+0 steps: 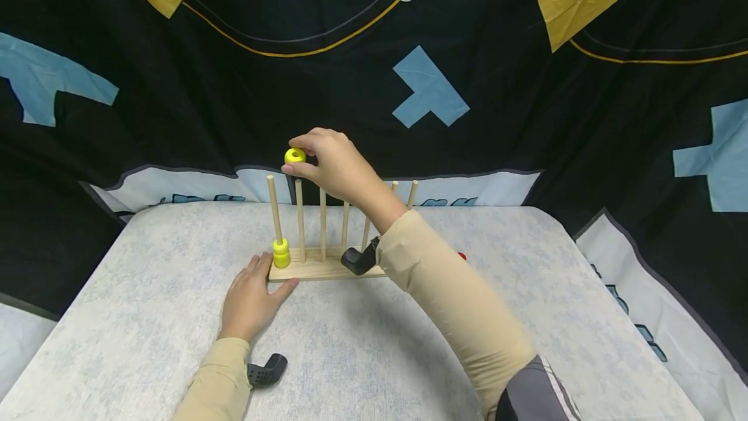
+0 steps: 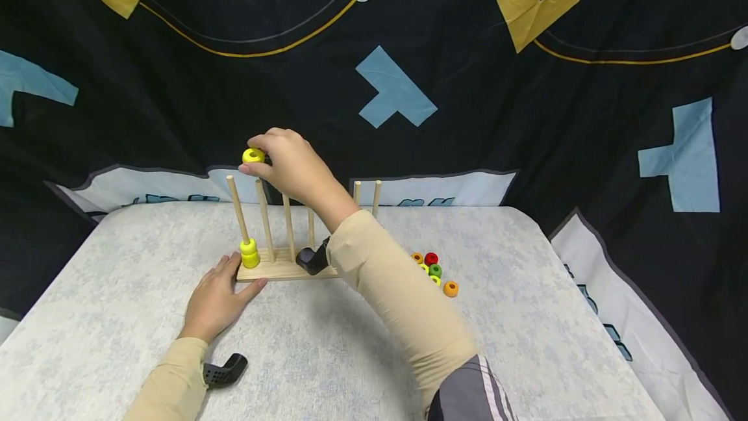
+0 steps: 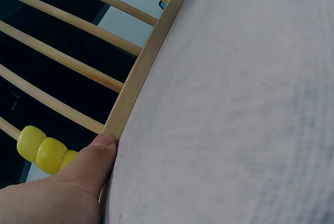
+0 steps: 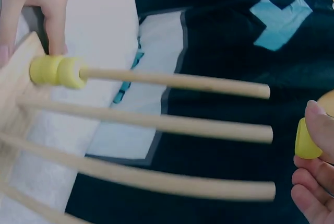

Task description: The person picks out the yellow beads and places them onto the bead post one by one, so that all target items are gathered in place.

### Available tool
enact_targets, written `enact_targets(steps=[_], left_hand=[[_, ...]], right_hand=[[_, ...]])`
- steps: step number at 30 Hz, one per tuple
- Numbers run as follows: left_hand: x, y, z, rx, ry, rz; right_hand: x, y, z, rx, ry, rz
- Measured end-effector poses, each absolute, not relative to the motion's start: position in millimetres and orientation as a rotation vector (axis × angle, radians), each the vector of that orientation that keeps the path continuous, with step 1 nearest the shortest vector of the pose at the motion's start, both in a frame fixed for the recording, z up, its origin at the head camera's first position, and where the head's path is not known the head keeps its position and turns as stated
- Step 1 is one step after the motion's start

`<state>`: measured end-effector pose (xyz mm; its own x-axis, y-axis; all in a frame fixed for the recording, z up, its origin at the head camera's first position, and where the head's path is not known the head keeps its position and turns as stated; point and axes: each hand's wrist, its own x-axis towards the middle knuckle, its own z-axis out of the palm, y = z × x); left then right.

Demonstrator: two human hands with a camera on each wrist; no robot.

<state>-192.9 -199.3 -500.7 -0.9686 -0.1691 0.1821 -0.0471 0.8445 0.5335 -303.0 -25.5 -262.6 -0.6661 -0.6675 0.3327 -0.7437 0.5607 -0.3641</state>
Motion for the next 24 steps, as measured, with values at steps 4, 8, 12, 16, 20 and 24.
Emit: enact_targets(steps=[4,8,12,16,20,24], left_hand=[[-193,-200,-500,0.176,-2.807,-0.796],[-193,-200,-500,0.178,-2.808,-0.795],[-193,-200,-501,0.175,-2.807,-0.795],[-193,-199,-501,0.173,-2.810,-0.788],[-193,-199,-501,0.174,-2.814,-0.781],[-193,-199,-502,0.177,-2.817,-0.777]], right_hand=[[-299,-39,-263,1.249,-2.638,0.730],[-295,-49,-264,1.280,-2.641,0.726],[-293,-55,-266,1.308,-2.637,0.703],[-292,-57,-269,1.317,-2.645,0.705],[-292,-57,-272,1.321,-2.659,0.748],[-293,-58,-276,1.345,-2.659,0.766]])
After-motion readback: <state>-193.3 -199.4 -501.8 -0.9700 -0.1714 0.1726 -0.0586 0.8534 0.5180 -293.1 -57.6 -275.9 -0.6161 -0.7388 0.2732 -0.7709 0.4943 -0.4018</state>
